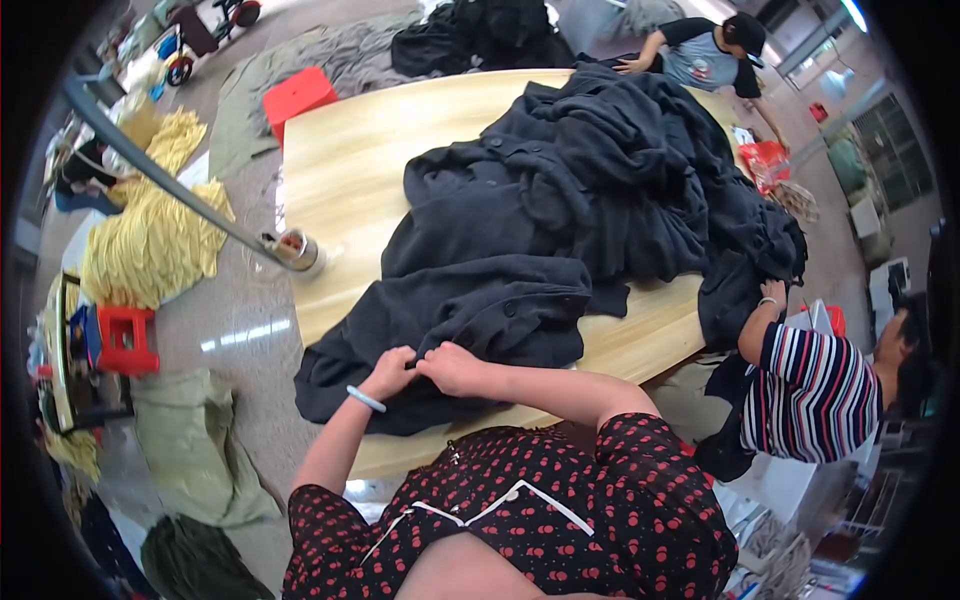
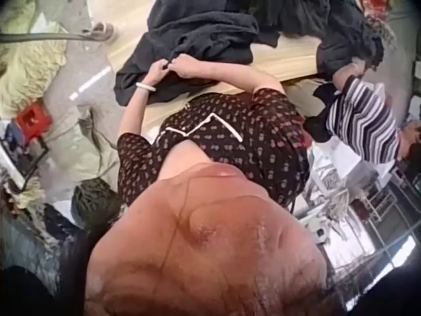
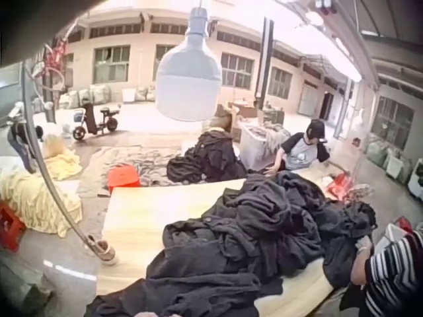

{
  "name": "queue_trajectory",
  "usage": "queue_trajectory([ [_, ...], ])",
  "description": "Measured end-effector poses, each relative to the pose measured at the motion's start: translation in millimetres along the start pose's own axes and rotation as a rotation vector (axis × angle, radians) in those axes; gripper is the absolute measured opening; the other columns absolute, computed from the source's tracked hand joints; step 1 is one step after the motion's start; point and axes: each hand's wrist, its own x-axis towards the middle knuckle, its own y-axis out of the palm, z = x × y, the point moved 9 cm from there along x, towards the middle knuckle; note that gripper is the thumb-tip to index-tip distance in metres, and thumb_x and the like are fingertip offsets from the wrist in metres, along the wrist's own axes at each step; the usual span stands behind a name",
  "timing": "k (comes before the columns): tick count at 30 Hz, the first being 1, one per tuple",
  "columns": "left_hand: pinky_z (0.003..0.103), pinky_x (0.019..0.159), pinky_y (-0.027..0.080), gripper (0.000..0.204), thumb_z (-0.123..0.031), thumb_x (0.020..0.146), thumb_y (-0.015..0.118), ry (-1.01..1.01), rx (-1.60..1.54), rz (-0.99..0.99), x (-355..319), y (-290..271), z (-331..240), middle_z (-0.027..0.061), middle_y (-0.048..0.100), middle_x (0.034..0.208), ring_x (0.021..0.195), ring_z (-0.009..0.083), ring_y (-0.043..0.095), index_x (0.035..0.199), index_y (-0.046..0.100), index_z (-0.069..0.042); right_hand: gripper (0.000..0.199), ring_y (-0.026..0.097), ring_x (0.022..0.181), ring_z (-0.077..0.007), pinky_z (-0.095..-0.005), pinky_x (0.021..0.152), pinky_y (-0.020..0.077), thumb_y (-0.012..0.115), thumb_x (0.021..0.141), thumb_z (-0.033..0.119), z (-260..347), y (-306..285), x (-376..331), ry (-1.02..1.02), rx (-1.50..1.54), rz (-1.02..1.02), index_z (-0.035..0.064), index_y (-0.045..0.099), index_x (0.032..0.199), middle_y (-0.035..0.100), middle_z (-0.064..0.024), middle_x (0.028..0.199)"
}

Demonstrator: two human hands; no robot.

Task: Folding and inspecting black jackets at a factory workbench.

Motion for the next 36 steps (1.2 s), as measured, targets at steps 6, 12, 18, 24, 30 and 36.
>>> queue_trajectory([
  [6,0.025,0.056,0.041,0.017,-0.017,0.075,0.059,-0.43,-0.686,-0.025,-14,-10,-3,0.0021,0.057,0.066,0.06,0.0118,0.052,0.072,0.058,0.0,0.017,0.056,0.073,-0.0285,-0.0396,0.066,0.0422,0.049,0.071,0.006,9,-36,-6,0.097,0.233,-0.109,0.0081,0.053,0.087,0.057,-0.0107,0.075],
  [12,0.019,0.058,0.04,0.012,-0.013,0.08,0.058,-0.471,-0.933,-0.185,-16,-28,-45,-0.0018,0.056,0.072,0.066,0.0051,0.049,0.077,0.059,-0.001,0.013,0.055,0.071,-0.0299,-0.0395,0.067,0.0419,0.052,0.07,0.007,14,-81,-13,0.101,0.216,-0.283,0.0059,0.05,0.082,0.057,-0.0114,0.073],
  [18,0.022,0.059,0.041,0.018,-0.015,0.083,0.054,-0.571,-0.92,-0.214,-25,-8,-25,-0.0007,0.058,0.075,0.066,0.0067,0.05,0.084,0.061,0.001,0.007,0.056,0.07,-0.0301,-0.0387,0.065,0.0423,0.053,0.07,0.007,-4,-63,-20,0.238,0.197,-0.281,0.0033,0.05,0.074,0.057,-0.0129,0.069],
  [24,0.031,0.064,0.043,0.025,-0.02,0.079,0.052,-0.432,-0.365,-0.128,-26,-16,-25,0.0146,0.058,0.071,0.068,0.0199,0.056,0.084,0.056,0.004,0.006,0.057,0.07,-0.0276,-0.0372,0.065,0.0417,0.054,0.072,0.01,3,-44,-21,0.119,0.027,-0.177,0.0046,0.052,0.073,0.058,-0.0108,0.069],
  [30,0.038,0.07,0.043,0.029,-0.025,0.075,0.057,-0.293,-0.027,0.038,-27,-22,-72,0.0213,0.057,0.082,0.08,0.0348,0.056,0.085,0.056,0.003,0.006,0.056,0.071,-0.0246,-0.0349,0.066,0.04,0.049,0.073,0.012,6,-36,-24,0.077,-0.047,-0.128,0.0059,0.052,0.072,0.057,-0.0095,0.07],
  [36,0.045,0.068,0.04,0.024,-0.018,0.075,0.052,-0.199,0.137,-0.071,-33,-16,-67,0.0247,0.052,0.079,0.078,0.0404,0.051,0.082,0.049,0.005,0.006,0.056,0.068,-0.0245,-0.0342,0.065,0.0395,0.049,0.073,0.011,8,-32,-19,0.036,-0.07,-0.143,0.0062,0.052,0.07,0.057,-0.0095,0.068],
])
